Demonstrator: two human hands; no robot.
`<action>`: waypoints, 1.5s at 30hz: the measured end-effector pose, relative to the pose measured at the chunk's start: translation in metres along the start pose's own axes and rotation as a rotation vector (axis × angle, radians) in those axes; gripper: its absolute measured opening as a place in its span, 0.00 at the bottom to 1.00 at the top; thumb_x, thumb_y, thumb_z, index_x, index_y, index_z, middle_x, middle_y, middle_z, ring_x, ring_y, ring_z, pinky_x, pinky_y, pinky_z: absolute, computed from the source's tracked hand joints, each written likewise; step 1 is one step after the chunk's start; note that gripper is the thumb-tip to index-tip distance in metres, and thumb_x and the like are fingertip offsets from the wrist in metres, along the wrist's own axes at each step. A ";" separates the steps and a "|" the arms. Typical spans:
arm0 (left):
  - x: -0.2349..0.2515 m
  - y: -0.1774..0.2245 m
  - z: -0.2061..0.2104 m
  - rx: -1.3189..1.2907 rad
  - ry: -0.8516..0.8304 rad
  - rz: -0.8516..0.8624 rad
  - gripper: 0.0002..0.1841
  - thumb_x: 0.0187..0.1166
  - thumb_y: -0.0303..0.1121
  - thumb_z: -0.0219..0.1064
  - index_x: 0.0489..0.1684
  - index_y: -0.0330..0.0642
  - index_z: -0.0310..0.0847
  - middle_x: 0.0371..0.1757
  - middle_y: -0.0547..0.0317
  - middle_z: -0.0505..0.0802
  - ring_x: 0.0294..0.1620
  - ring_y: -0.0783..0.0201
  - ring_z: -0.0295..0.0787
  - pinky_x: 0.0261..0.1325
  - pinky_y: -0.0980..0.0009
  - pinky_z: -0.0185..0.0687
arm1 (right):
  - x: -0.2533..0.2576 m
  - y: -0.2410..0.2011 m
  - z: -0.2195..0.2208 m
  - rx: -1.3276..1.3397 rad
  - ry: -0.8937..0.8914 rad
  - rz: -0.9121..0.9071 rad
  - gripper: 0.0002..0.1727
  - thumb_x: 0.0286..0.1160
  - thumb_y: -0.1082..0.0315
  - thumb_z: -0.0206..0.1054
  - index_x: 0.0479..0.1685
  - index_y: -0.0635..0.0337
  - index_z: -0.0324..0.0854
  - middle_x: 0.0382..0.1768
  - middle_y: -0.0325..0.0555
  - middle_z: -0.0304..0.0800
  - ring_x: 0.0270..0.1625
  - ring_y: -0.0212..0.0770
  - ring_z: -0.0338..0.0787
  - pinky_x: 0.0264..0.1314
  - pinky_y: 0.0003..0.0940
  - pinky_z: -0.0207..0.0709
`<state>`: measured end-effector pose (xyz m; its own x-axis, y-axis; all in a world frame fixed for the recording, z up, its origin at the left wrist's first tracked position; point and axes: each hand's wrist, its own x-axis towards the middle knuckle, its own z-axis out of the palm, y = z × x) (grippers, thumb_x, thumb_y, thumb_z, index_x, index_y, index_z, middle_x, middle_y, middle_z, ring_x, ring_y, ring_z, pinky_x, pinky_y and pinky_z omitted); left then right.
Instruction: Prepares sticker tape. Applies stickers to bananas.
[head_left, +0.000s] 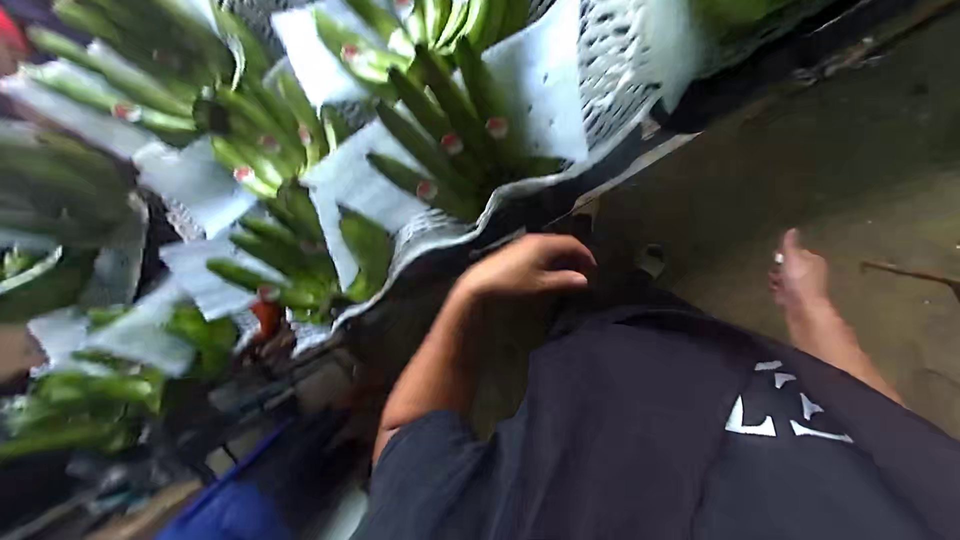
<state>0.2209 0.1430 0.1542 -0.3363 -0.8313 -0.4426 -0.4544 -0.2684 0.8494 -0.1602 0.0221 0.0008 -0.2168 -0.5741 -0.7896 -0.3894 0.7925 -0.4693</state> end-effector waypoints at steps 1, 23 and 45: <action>-0.005 -0.031 0.040 -0.072 -0.058 -0.166 0.15 0.83 0.33 0.68 0.60 0.32 0.86 0.54 0.47 0.94 0.55 0.59 0.92 0.66 0.58 0.84 | 0.003 0.013 0.012 -0.115 -0.080 -0.010 0.29 0.95 0.46 0.42 0.43 0.62 0.77 0.17 0.29 0.61 0.13 0.24 0.59 0.18 0.22 0.60; -0.144 -0.424 0.063 -1.084 1.891 -0.776 0.20 0.94 0.34 0.48 0.76 0.30 0.67 0.68 0.39 0.79 0.61 0.51 0.78 0.62 0.53 0.78 | -0.009 0.126 0.449 0.484 -0.559 0.166 0.12 0.94 0.64 0.47 0.59 0.60 0.72 0.33 0.40 0.77 0.28 0.31 0.76 0.30 0.27 0.74; -0.225 -0.437 0.091 -0.052 1.829 -1.272 0.44 0.81 0.32 0.69 0.88 0.17 0.41 0.86 0.18 0.60 0.89 0.34 0.56 0.91 0.57 0.53 | 0.093 0.139 0.319 0.399 -0.303 0.246 0.19 0.96 0.60 0.40 0.66 0.66 0.66 0.44 0.50 0.79 0.41 0.39 0.83 0.47 0.35 0.82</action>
<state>0.4201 0.4915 -0.1434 0.9426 0.3314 0.0408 0.2810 -0.8533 0.4392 0.0510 0.1450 -0.2638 0.0318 -0.3243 -0.9454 0.0219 0.9459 -0.3237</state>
